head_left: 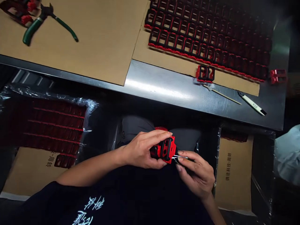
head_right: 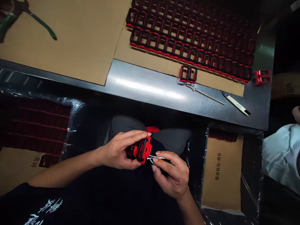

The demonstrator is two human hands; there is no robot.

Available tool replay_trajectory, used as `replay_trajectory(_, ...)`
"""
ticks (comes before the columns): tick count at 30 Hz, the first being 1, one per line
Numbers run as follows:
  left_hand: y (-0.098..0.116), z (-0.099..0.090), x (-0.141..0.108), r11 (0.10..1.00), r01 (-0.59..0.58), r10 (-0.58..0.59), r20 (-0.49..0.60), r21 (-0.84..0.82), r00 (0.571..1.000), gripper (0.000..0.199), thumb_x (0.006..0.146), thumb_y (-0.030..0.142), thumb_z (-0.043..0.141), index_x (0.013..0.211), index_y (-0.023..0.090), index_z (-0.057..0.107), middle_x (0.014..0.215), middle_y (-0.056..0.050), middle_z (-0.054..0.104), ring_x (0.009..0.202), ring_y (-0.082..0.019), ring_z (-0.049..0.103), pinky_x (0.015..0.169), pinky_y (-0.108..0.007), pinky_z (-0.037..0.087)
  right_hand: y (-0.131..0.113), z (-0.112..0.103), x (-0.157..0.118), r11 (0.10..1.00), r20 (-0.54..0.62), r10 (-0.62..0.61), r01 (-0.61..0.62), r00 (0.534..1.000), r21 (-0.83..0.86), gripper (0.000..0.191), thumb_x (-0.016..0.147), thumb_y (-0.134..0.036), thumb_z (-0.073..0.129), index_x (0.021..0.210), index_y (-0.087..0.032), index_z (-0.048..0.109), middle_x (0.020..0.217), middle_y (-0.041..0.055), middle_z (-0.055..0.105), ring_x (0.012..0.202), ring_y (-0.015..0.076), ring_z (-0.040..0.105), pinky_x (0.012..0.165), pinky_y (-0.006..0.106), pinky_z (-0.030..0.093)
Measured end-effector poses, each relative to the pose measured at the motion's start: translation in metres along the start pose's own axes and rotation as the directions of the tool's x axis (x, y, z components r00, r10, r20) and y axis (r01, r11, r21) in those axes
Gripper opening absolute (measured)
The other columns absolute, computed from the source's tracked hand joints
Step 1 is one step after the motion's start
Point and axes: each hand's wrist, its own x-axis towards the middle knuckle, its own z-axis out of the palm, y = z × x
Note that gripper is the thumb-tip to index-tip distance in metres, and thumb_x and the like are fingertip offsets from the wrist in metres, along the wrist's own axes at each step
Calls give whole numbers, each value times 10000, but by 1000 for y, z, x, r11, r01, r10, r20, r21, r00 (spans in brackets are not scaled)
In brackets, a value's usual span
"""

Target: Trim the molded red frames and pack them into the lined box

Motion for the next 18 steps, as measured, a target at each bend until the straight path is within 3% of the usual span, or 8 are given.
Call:
replay_trajectory(3,-1,-1,1,1000,-20,20,21,21,1000,730,800,342,731,1424,79,456,1222,-184,654,1105,-225,671,885,-280,596,-1,7,8,997,-61,-60,62,996,36,311,687,-30,710,972,-150,671,1049,29,637,1037,34,631,862,194,581)
replay_trajectory(7,1,-3,0,998,-27,27,9,62,1000,699,807,346,723,1401,72,477,1207,-177,664,1087,-219,680,868,-274,601,-1,5,15,995,-46,-103,103,994,5,248,685,-68,731,919,-150,714,1034,30,646,995,29,608,815,183,558)
replay_trajectory(18,1,-2,-3,992,-41,40,11,121,999,656,846,379,678,1388,63,484,1214,-182,665,1078,-216,688,810,-265,612,-6,4,16,995,-20,-98,98,995,-23,219,697,-106,742,905,-175,742,1038,8,654,1000,14,580,836,167,539)
